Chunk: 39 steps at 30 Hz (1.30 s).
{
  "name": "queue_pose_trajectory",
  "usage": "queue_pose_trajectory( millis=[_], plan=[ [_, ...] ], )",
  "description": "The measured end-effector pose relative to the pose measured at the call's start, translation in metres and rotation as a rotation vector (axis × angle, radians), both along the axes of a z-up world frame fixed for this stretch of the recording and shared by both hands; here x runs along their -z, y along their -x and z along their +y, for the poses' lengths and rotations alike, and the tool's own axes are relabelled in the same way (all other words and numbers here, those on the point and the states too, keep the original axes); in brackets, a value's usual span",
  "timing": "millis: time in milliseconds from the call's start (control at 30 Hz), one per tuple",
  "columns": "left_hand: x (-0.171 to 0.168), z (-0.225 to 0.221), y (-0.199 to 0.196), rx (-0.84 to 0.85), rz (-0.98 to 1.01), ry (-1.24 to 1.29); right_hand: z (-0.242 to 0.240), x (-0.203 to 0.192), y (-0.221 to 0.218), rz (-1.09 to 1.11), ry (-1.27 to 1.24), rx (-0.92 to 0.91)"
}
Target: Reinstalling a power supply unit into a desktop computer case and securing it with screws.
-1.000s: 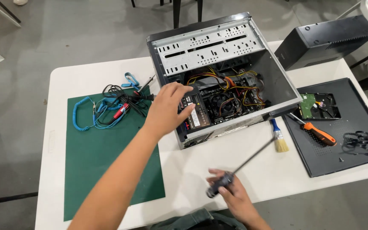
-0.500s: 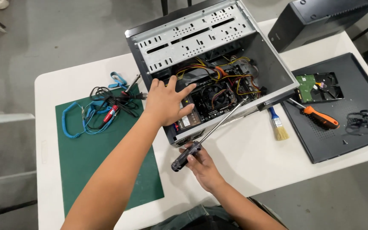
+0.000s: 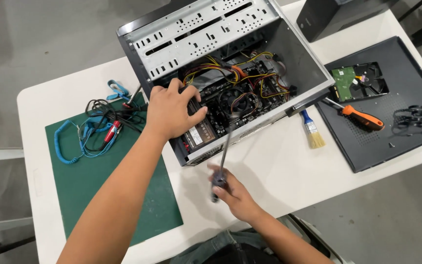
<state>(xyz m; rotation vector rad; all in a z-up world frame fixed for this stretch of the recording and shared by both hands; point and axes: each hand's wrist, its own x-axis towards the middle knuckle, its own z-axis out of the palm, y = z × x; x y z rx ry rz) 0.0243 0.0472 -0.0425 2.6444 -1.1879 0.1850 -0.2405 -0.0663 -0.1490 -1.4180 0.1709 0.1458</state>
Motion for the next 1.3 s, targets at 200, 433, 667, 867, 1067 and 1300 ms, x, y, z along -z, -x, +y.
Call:
queue_pose_trajectory(
  millis=[200, 433, 667, 867, 1067, 1300],
  plan=[
    [0.0, 0.0, -0.002, 0.0, 0.014, 0.018, -0.051, 0.019, 0.105, 0.268, 0.666, -0.003],
    [-0.002, 0.0, -0.003, 0.0, 0.073, -0.036, -0.061, 0.057, 0.151, 0.409, 0.997, 0.01],
    [0.007, 0.004, -0.01, 0.045, 0.037, 0.074, -0.059, 0.043, 0.131, 0.487, 0.98, 0.037],
    [-0.009, 0.016, -0.024, 0.055, 0.248, 0.199, -0.06, 0.03, 0.125, 0.497, 0.916, 0.022],
    [-0.052, 0.025, -0.041, 0.003, 0.77, 0.121, -0.065, 0.027, 0.124, 0.542, 0.864, 0.029],
    [-0.058, 0.03, -0.04, 0.015, 0.617, -0.086, -0.067, 0.023, 0.124, 0.541, 0.83, 0.027]
  ],
)
